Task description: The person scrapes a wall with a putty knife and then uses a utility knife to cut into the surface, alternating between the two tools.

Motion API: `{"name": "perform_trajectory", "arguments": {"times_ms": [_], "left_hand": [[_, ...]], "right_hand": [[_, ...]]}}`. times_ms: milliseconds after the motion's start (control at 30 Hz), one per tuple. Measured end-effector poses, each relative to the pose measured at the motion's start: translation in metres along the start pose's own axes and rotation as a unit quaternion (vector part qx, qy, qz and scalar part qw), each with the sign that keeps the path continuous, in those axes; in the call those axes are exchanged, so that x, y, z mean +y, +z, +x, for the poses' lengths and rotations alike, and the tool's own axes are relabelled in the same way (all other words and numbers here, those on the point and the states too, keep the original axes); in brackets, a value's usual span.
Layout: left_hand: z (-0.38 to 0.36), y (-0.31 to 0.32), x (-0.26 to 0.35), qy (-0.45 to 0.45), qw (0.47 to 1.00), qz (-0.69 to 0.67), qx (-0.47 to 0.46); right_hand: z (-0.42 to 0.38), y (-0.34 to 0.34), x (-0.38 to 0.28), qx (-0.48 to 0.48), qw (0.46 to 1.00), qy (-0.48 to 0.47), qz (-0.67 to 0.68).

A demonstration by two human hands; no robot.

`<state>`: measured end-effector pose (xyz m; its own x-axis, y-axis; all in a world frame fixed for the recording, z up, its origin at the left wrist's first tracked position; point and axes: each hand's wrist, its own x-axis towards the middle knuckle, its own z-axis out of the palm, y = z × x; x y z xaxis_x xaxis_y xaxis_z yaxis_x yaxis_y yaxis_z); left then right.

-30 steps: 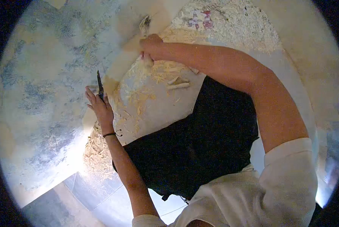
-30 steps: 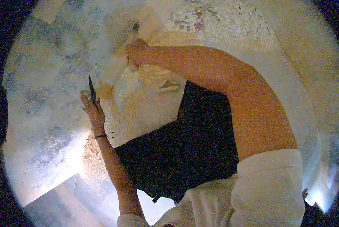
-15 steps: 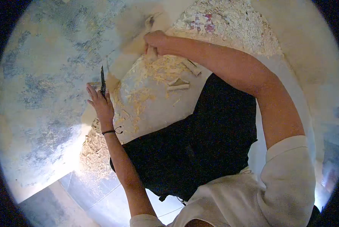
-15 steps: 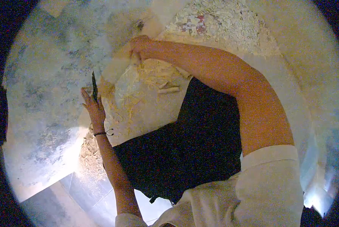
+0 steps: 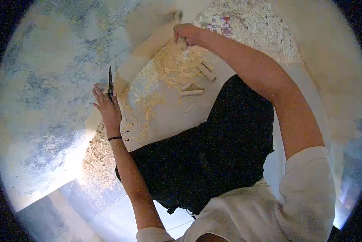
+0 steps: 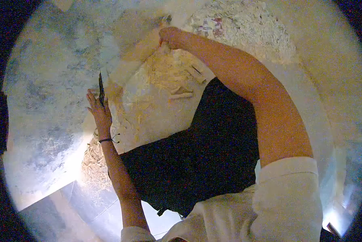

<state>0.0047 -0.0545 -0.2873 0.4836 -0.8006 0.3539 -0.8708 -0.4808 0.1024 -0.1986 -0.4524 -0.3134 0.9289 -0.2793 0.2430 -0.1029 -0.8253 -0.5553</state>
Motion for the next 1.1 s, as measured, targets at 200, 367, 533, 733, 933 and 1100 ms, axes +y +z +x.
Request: {"name": "perform_trajectory", "arguments": {"times_ms": [200, 367, 533, 733, 933, 1100], "left_hand": [[0.001, -0.003, 0.003, -0.004, 1.0, -0.005, -0.007], [0.0, -0.004, 0.001, -0.002, 1.0, 0.002, -0.023], [-0.001, -0.005, 0.007, 0.005, 1.0, -0.014, 0.005], [0.001, -0.008, -0.002, -0.004, 1.0, 0.02, 0.0], [0.0, -0.009, 0.001, -0.018, 1.0, 0.004, -0.003], [-0.003, -0.01, 0.001, -0.007, 1.0, -0.013, 0.009]], "right_hand": [[0.001, 0.014, -0.098, -0.026, 0.976, 0.122, 0.18], [0.016, 0.036, -0.09, -0.005, 0.86, 0.315, 0.4], [0.015, 0.046, -0.01, -0.017, 0.998, 0.035, 0.049], [0.001, 0.024, -0.002, 0.059, 0.964, -0.258, -0.002], [0.014, 0.074, -0.073, -0.075, 0.944, 0.22, 0.235], [-0.007, 0.102, -0.037, -0.045, 0.996, -0.016, 0.079]]}}
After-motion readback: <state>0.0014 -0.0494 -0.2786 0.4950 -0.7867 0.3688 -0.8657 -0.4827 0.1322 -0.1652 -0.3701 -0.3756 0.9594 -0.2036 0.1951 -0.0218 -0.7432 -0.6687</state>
